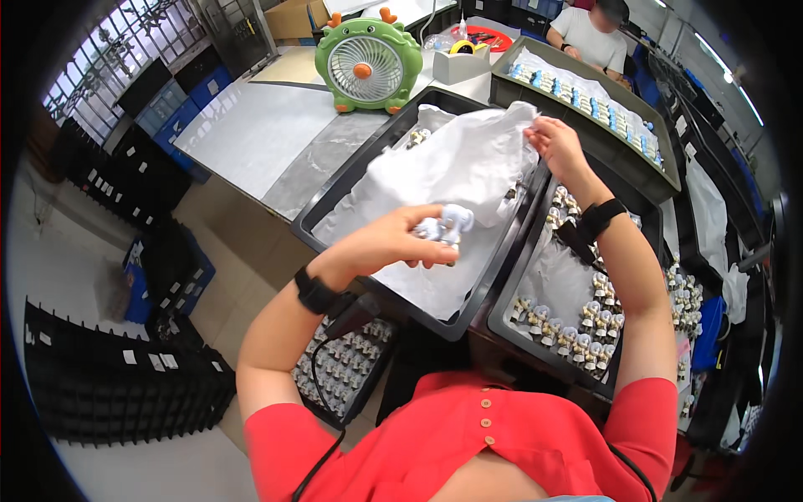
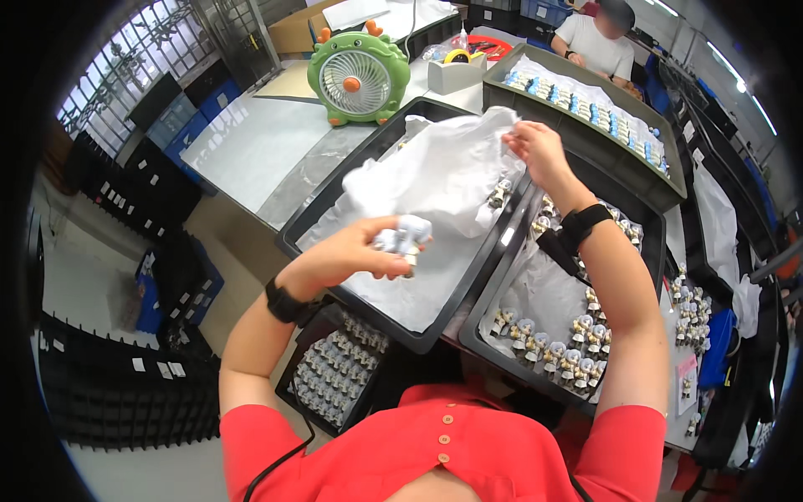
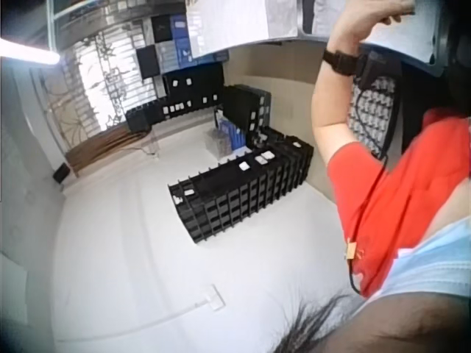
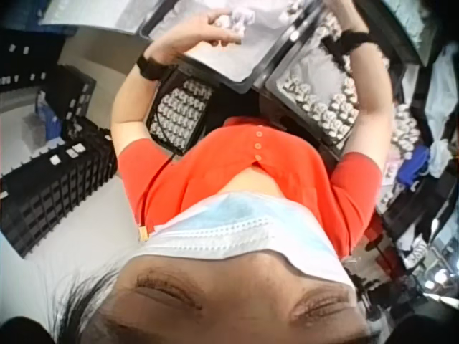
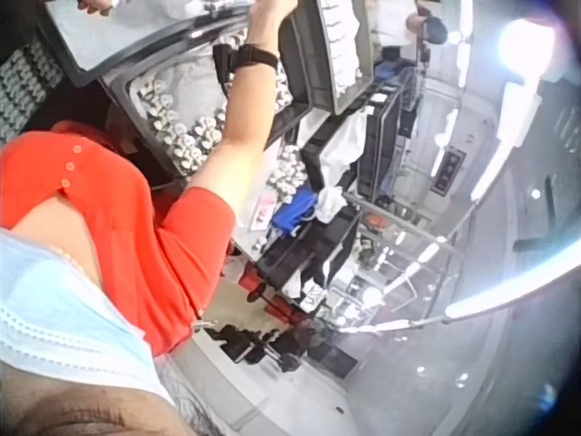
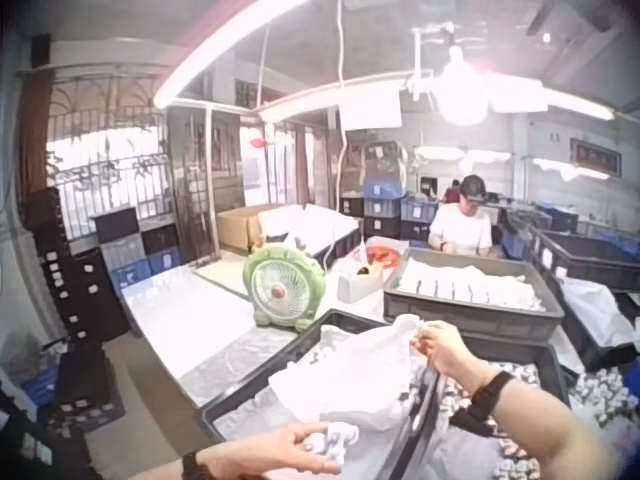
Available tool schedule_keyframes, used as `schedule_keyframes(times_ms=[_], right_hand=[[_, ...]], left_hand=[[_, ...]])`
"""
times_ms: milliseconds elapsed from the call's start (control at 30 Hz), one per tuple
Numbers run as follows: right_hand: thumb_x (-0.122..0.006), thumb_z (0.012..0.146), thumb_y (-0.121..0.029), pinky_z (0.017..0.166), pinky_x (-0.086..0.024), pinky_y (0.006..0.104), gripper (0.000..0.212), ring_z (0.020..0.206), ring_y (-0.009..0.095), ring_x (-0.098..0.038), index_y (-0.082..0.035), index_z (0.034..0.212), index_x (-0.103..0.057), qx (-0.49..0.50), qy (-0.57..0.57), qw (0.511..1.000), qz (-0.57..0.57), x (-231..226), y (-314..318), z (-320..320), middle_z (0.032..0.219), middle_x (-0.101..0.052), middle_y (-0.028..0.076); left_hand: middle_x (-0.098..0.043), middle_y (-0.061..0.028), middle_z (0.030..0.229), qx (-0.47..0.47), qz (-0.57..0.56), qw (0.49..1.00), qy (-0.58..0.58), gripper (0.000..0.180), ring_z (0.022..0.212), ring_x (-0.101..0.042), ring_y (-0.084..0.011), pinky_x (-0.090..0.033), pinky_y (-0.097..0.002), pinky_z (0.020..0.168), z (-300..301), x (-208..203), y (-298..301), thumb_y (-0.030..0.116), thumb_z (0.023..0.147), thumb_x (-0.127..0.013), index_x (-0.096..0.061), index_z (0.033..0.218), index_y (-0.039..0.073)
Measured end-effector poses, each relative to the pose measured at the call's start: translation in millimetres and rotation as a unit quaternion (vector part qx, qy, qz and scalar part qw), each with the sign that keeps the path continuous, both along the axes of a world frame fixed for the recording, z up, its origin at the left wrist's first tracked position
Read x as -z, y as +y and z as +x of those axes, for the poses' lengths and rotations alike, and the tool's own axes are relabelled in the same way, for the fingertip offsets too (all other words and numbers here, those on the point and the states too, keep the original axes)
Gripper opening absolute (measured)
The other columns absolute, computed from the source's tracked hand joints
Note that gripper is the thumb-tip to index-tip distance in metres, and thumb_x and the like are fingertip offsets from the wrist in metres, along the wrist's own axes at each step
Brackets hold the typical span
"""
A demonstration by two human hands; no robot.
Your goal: The person repeatedly picks small cylindrical components from a tray, rotates them in both hands, and places them into a second tray. The process is repetitive and involves handling each item individually without using tools.
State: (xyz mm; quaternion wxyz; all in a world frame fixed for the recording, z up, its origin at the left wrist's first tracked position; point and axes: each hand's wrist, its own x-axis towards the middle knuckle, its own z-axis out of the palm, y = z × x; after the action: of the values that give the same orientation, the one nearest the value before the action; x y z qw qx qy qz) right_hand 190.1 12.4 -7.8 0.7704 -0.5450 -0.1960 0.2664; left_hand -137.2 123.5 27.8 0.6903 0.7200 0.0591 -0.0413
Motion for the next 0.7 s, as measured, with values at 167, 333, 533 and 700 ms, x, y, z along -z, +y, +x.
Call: schedule_keyframes(times_ms=[167,333,533,700], right_hand=[[-0.052,0.089,-0.004,0.072,-0.053,0.0258,0.015,0.086,0.024,-0.063,0.006,0.099,-0.05,0.056,-0.028,0.995,0.083,-14.2,-3.3,45.3,0.094,-0.059,0.015],[-0.05,0.09,-0.005,0.072,-0.053,0.0253,0.012,0.087,0.024,-0.063,0.004,0.098,-0.048,0.098,-0.06,0.987,0.114,-21.4,-7.1,86.6,0.093,-0.058,0.014],[-0.051,0.09,-0.004,0.07,-0.054,0.025,0.013,0.084,0.024,-0.064,0.004,0.099,-0.048,0.147,-0.076,0.978,0.125,-33.1,6.5,101.5,0.095,-0.057,0.014],[-0.052,0.089,-0.004,0.07,-0.054,0.0241,0.014,0.083,0.023,-0.064,0.004,0.099,-0.048,0.195,-0.074,0.971,0.116,-38.4,14.2,112.6,0.095,-0.057,0.014]], left_hand=[[-0.062,0.0024,0.077,0.092,0.138,0.977,0.137,0.043,0.063,-0.051,-0.0071,-0.034,-0.0211,0.05,62.5,23.0,3.6,0.039,0.07,-0.073,-0.059,0.1,0.012],[-0.06,0.0025,0.074,0.07,0.227,0.959,0.153,0.038,0.058,-0.049,-0.0081,-0.03,-0.022,0.045,121.3,55.2,5.8,0.039,0.07,-0.073,-0.061,0.093,0.012],[-0.06,-0.0021,0.073,0.017,0.243,0.957,0.158,0.05,0.051,-0.05,-0.0103,-0.037,-0.0227,0.041,143.6,65.5,1.3,0.04,0.065,-0.076,-0.062,0.102,0.008],[-0.066,-0.0123,0.084,-0.026,0.382,0.91,0.159,0.061,0.057,-0.062,-0.0179,-0.05,-0.0282,0.053,169.7,86.7,-0.3,0.044,0.059,-0.075,-0.064,0.105,0.004]])
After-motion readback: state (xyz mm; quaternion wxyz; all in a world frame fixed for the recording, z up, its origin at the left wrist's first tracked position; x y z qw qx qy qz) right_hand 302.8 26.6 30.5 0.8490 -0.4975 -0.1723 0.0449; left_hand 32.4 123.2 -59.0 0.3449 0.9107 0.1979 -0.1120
